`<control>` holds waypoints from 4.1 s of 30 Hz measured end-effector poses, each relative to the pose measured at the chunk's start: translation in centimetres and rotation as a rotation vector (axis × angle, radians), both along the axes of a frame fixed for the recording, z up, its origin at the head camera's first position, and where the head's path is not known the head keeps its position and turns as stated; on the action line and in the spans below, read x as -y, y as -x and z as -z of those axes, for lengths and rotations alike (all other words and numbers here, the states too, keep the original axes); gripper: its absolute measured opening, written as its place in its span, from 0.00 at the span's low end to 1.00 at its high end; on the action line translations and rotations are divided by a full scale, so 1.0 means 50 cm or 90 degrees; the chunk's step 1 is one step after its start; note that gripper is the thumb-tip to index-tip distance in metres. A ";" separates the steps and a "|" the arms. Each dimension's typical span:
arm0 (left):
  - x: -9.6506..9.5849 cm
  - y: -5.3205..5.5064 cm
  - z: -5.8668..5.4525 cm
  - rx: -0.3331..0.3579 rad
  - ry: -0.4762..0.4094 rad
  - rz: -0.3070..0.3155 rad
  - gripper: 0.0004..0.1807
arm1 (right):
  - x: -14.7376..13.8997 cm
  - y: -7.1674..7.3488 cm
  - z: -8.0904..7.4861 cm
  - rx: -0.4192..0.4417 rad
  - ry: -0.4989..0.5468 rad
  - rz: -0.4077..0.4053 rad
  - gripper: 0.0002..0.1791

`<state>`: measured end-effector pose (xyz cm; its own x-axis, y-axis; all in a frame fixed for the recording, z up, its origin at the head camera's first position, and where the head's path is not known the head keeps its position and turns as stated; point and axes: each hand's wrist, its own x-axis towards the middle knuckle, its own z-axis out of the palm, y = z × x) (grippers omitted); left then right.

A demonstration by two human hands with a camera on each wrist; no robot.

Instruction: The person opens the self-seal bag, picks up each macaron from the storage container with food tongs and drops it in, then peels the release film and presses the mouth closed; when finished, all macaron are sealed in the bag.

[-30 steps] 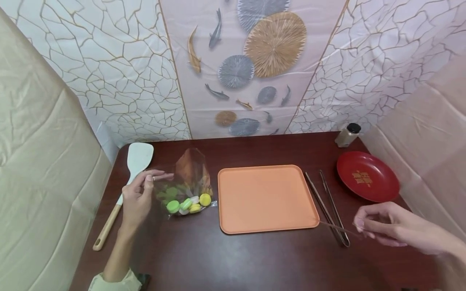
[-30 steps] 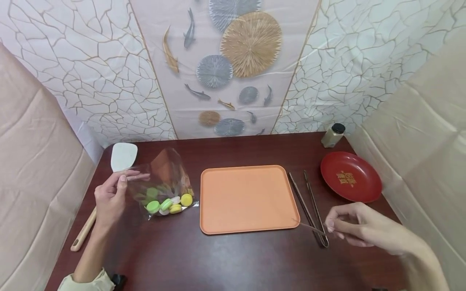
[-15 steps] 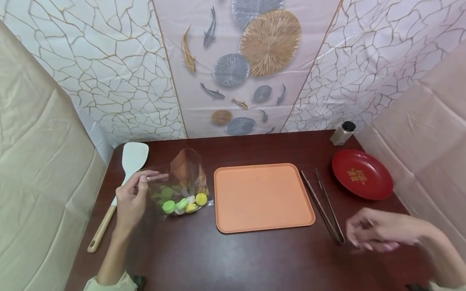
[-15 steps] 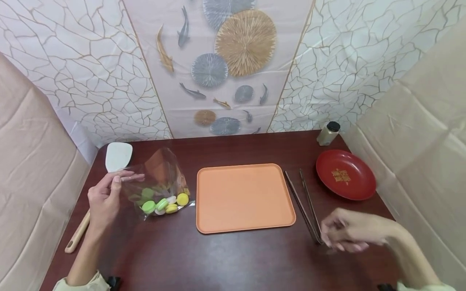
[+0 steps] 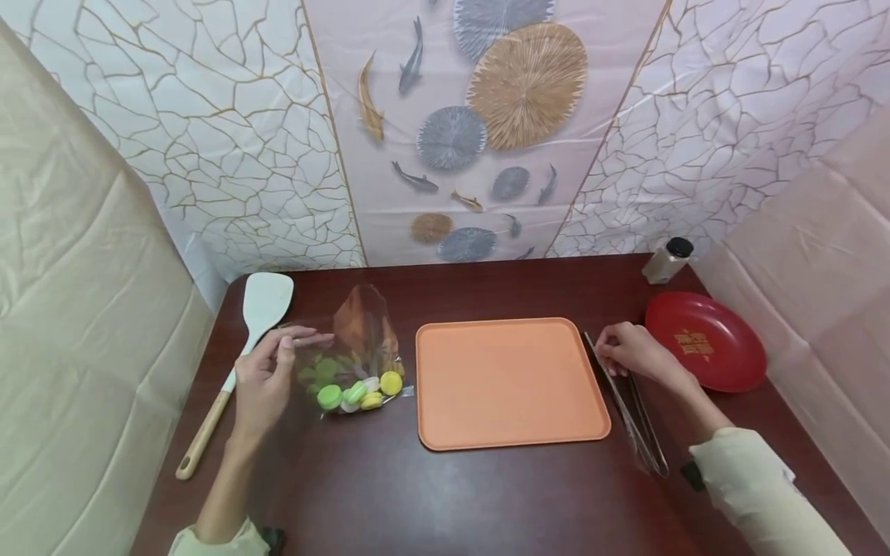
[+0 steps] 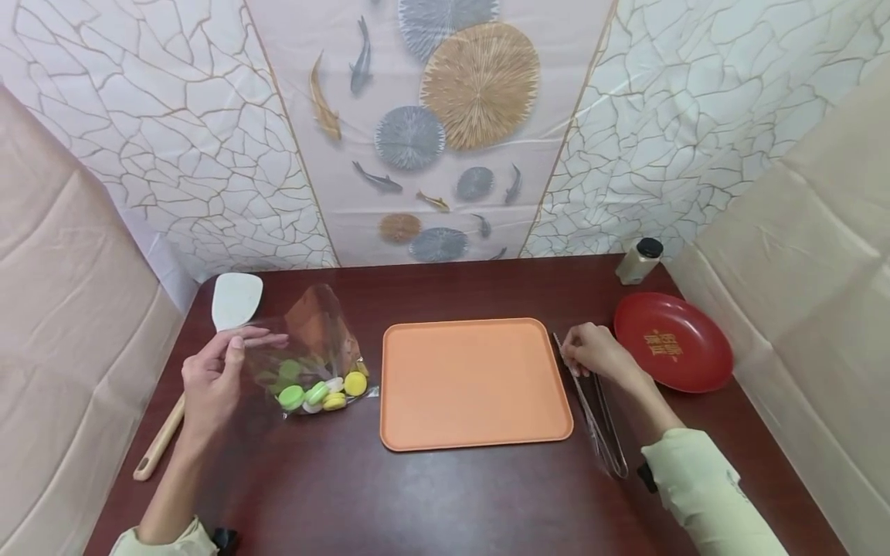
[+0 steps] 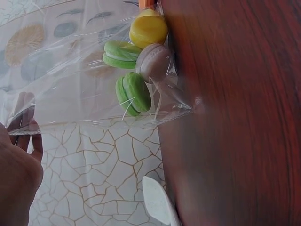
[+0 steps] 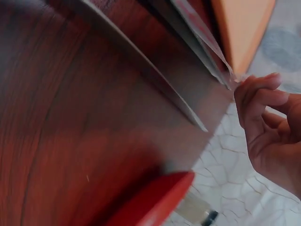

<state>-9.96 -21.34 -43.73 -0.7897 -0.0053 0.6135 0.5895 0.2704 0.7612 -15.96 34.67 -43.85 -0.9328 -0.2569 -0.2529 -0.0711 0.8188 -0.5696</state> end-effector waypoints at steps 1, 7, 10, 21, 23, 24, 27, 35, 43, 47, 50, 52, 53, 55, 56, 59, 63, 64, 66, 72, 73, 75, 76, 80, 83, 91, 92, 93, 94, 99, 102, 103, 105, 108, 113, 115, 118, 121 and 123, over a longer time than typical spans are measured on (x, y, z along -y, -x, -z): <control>-0.001 0.000 0.000 0.004 0.000 0.002 0.16 | 0.002 0.006 0.006 0.000 0.004 0.007 0.09; -0.003 -0.005 -0.004 0.024 0.003 -0.004 0.16 | 0.012 0.024 0.025 -0.005 0.027 0.040 0.07; -0.002 -0.006 -0.004 0.022 0.006 -0.011 0.16 | 0.018 0.027 0.021 -0.015 0.029 0.049 0.07; 0.003 -0.007 -0.006 0.028 0.001 -0.015 0.16 | 0.092 0.043 -0.029 -0.186 0.071 0.049 0.09; 0.003 -0.006 -0.004 0.026 -0.010 -0.010 0.16 | 0.144 0.037 -0.039 -0.218 0.130 0.029 0.11; 0.002 -0.004 -0.004 0.025 -0.016 -0.006 0.16 | 0.175 0.033 -0.044 -0.227 0.166 0.015 0.11; -0.003 0.002 -0.001 0.030 -0.033 0.005 0.17 | 0.279 0.024 -0.064 -0.240 0.270 -0.054 0.16; -0.004 0.004 0.001 0.046 -0.061 -0.010 0.15 | 0.525 0.038 -0.085 -0.252 0.373 -0.182 0.24; 0.001 0.002 0.000 0.039 -0.065 0.009 0.09 | 0.597 0.038 -0.079 -0.310 0.412 -0.201 0.07; 0.008 0.003 0.000 0.006 -0.068 0.010 0.09 | 0.590 0.030 -0.078 -0.333 0.416 -0.217 0.04; 0.015 0.005 0.000 -0.016 -0.067 0.005 0.10 | 0.580 0.025 -0.072 -0.341 0.422 -0.207 0.03; 0.019 0.006 0.001 -0.022 -0.069 0.008 0.10 | 0.573 0.023 -0.065 -0.347 0.431 -0.197 0.03; 0.020 0.006 0.001 -0.024 -0.070 0.010 0.10 | 0.570 0.023 -0.061 -0.350 0.439 -0.193 0.03; 0.024 0.008 0.002 -0.027 -0.077 0.018 0.10 | 0.563 0.025 -0.053 -0.356 0.456 -0.188 0.03; 0.026 0.009 0.002 -0.029 -0.083 0.025 0.09 | 0.560 0.026 -0.049 -0.358 0.463 -0.187 0.03; 0.032 0.012 0.005 -0.033 -0.097 0.045 0.10 | 0.554 0.029 -0.040 -0.358 0.480 -0.189 0.03; 0.038 0.016 0.006 -0.034 -0.103 0.063 0.11 | 0.552 0.033 -0.034 -0.356 0.492 -0.202 0.03; 0.039 0.016 0.006 -0.033 -0.099 0.064 0.11 | 0.552 0.034 -0.033 -0.356 0.500 -0.206 0.03; 0.043 0.017 0.005 -0.031 -0.090 0.066 0.12 | 0.551 0.036 -0.030 -0.357 0.520 -0.212 0.03; 0.057 0.016 0.006 -0.016 -0.056 0.104 0.17 | 0.542 0.046 -0.019 -0.344 0.575 -0.256 0.12; 0.060 0.016 0.006 -0.013 -0.051 0.114 0.17 | 0.540 0.049 -0.017 -0.337 0.582 -0.269 0.13; 0.067 0.015 0.008 0.001 -0.045 0.130 0.17 | 0.536 0.051 -0.014 -0.322 0.598 -0.297 0.14; 0.071 0.015 0.009 0.003 -0.044 0.139 0.17 | 0.535 0.052 -0.013 -0.314 0.606 -0.308 0.14; 0.083 0.015 0.011 0.019 -0.048 0.175 0.17 | 0.532 0.050 -0.014 -0.298 0.625 -0.331 0.16; 0.086 0.016 0.011 0.029 -0.055 0.193 0.18 | 0.531 0.050 -0.018 -0.325 0.606 -0.343 0.16; 0.089 0.016 0.004 -0.031 0.061 0.157 0.20 | 0.519 0.055 -0.026 -0.473 0.491 -0.405 0.18; 0.089 0.016 0.003 -0.043 0.074 0.156 0.20 | 0.517 0.055 -0.028 -0.487 0.481 -0.414 0.18; 0.088 0.015 0.001 -0.058 0.086 0.152 0.20 | 0.516 0.054 -0.030 -0.500 0.472 -0.423 0.18; 0.085 0.015 0.000 -0.068 0.092 0.145 0.20 | 0.514 0.052 -0.032 -0.510 0.466 -0.432 0.17; 0.055 0.014 0.003 -0.098 0.061 0.063 0.20 | 0.509 0.043 -0.041 -0.557 0.428 -0.463 0.17; 0.035 0.016 0.010 -0.112 0.026 0.027 0.16 | 0.507 0.039 -0.045 -0.590 0.408 -0.472 0.16; 0.030 0.017 0.012 -0.117 0.015 0.021 0.15 | 0.506 0.038 -0.046 -0.598 0.402 -0.475 0.16; 0.023 0.018 0.014 -0.125 -0.001 0.018 0.15 | 0.504 0.037 -0.047 -0.610 0.393 -0.481 0.16; 0.015 0.017 0.015 -0.133 -0.005 0.013 0.19 | 0.504 0.034 -0.052 -0.612 0.371 -0.493 0.17; 0.007 0.014 0.012 -0.129 0.022 0.006 0.26 | 0.528 0.023 -0.082 -0.604 0.256 -0.484 0.30; 0.006 0.012 0.009 -0.129 0.044 -0.001 0.24 | 0.546 0.017 -0.097 -0.602 0.189 -0.479 0.33; 0.005 0.012 0.006 -0.133 0.073 -0.017 0.18 | 0.579 0.009 -0.120 -0.591 0.082 -0.481 0.32; 0.006 0.013 0.007 -0.130 0.078 -0.016 0.15 | 0.616 0.001 -0.138 -0.568 -0.012 -0.492 0.28; 0.006 0.014 0.008 -0.127 0.078 -0.011 0.16 | 0.639 -0.004 -0.147 -0.558 -0.054 -0.503 0.23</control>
